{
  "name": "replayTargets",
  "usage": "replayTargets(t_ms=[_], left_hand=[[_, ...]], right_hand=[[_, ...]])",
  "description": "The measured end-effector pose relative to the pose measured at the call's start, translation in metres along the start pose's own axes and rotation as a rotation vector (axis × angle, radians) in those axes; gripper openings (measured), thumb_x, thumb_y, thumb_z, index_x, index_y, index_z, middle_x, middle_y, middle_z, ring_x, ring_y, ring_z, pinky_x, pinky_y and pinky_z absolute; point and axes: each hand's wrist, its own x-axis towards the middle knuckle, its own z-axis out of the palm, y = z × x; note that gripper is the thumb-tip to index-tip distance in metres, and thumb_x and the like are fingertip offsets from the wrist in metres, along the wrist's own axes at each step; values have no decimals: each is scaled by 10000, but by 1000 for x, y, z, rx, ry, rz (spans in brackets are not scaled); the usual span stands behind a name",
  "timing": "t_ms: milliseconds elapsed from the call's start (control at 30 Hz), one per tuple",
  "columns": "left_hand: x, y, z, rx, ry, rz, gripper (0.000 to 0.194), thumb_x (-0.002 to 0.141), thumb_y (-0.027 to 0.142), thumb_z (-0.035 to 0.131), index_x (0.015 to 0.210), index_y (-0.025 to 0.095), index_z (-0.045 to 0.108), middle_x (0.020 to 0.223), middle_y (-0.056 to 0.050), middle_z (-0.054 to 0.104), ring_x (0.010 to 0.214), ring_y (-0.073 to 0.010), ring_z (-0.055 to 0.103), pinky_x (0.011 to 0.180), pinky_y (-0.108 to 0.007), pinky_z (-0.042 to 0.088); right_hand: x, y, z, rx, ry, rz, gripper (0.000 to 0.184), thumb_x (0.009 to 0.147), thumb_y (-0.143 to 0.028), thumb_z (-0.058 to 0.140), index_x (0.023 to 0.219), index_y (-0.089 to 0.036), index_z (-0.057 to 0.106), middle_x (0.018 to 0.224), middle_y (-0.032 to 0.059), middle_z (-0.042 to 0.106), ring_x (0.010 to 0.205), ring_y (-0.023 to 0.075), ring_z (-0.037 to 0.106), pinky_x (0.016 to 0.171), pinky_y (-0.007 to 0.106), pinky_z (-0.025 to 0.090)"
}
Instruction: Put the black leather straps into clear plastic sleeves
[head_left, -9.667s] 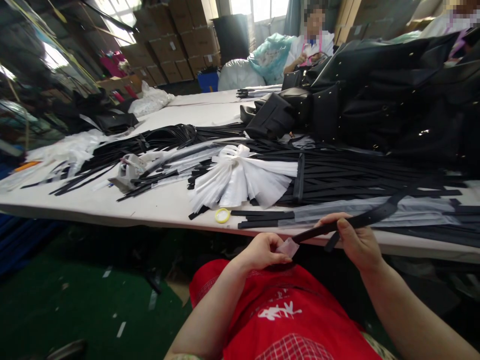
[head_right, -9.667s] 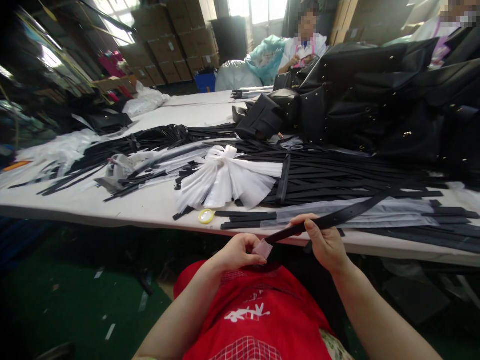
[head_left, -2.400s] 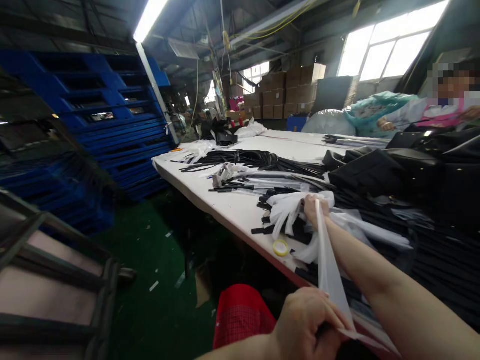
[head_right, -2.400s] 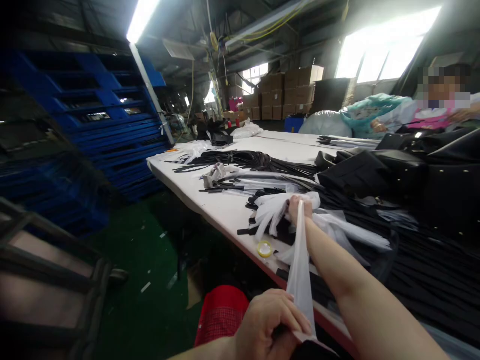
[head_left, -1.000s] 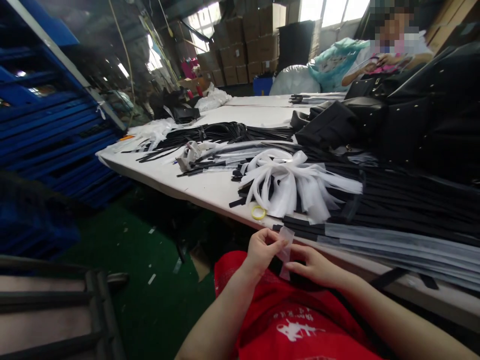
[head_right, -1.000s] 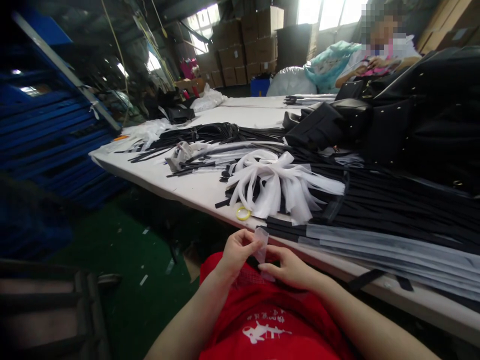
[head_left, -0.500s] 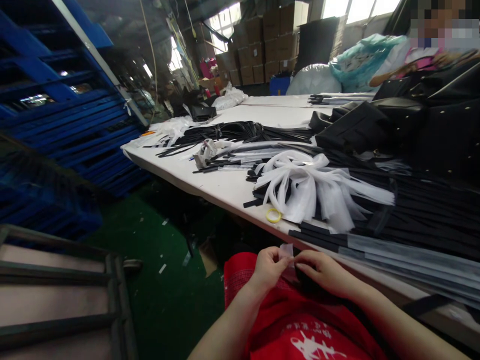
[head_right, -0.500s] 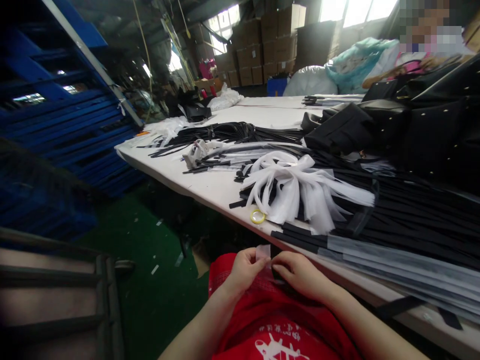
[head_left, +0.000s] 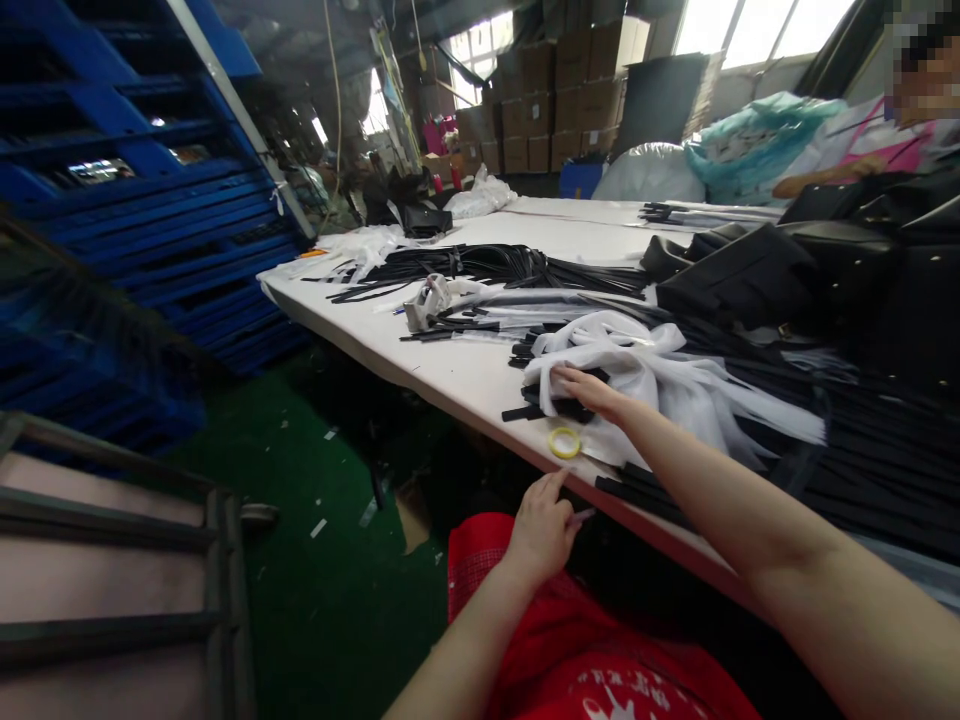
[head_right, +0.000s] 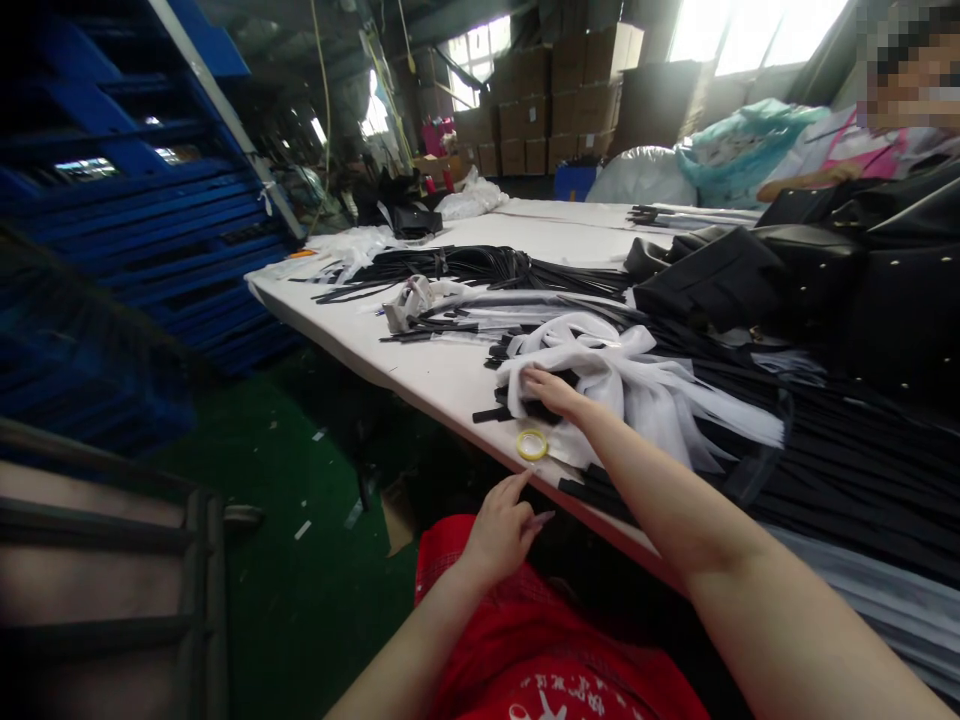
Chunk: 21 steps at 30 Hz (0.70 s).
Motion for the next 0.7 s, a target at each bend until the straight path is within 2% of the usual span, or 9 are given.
replayTargets(t_ms=[67,167,233,300,367,433,600,700], left_hand=[[0,-3,0,22,23,-29,80,797,131,697,732,160,660,1454,-125,506,1299,-322,494,1077,-534,430],[-2,-5,-1,36,50,-64,84,808,123,683,739,161,656,1419,-130,531,1267,-318,516,1046,-530,462],[-3,-5,-3,40,54,-84,81,814,117,675,749,160,654,1393,-128,549,1240,-309,534,1030,-513,481],[-2,-6,-5,39,47,-97,72,811,108,673,767,161,653,1361,-125,570,1207,-297,554,1010,-495,501],[-2,-7,-6,27,35,-89,70,808,102,670,782,164,651,1318,-119,599,1167,-283,577,985,-478,522],[-4,-7,-6,2,35,-70,71,815,104,657,795,172,651,1255,-108,634,1122,-269,597,959,-462,539],[-16,3,0,-141,50,-32,90,852,126,615,900,193,652,1027,-66,707,956,-222,644,850,-395,579],[-20,9,5,-147,55,-9,89,855,115,593,860,194,633,1125,-80,694,1024,-229,640,895,-407,572]], right_hand=[[12,-3,0,-2,-1,-28,443,962,-280,444,1385,-209,554,1373,68,587,1202,200,584,1042,326,441],[14,-8,2,-58,-14,-61,325,882,-293,586,1157,-188,725,1215,94,673,1132,257,615,1055,386,434],[5,-11,4,-103,12,-84,245,814,-272,664,1017,-191,774,1184,104,678,1174,298,581,1096,430,394],[-14,-13,6,-132,74,-99,259,807,-261,664,1038,-201,765,1260,108,637,1253,313,520,1131,462,349],[-45,-12,7,-144,145,-95,290,849,-274,610,1100,-201,735,1311,114,603,1273,305,502,1130,484,350],[-85,-6,5,-152,220,-109,288,895,-295,542,1104,-197,714,1281,115,618,1220,284,546,1089,486,402],[-206,26,-4,-229,349,-170,231,936,-335,514,1044,-238,694,1178,72,666,1095,239,624,966,418,508],[-273,50,-10,-284,407,-118,224,919,-379,538,1074,-294,676,1186,47,665,1076,256,641,929,436,525]])
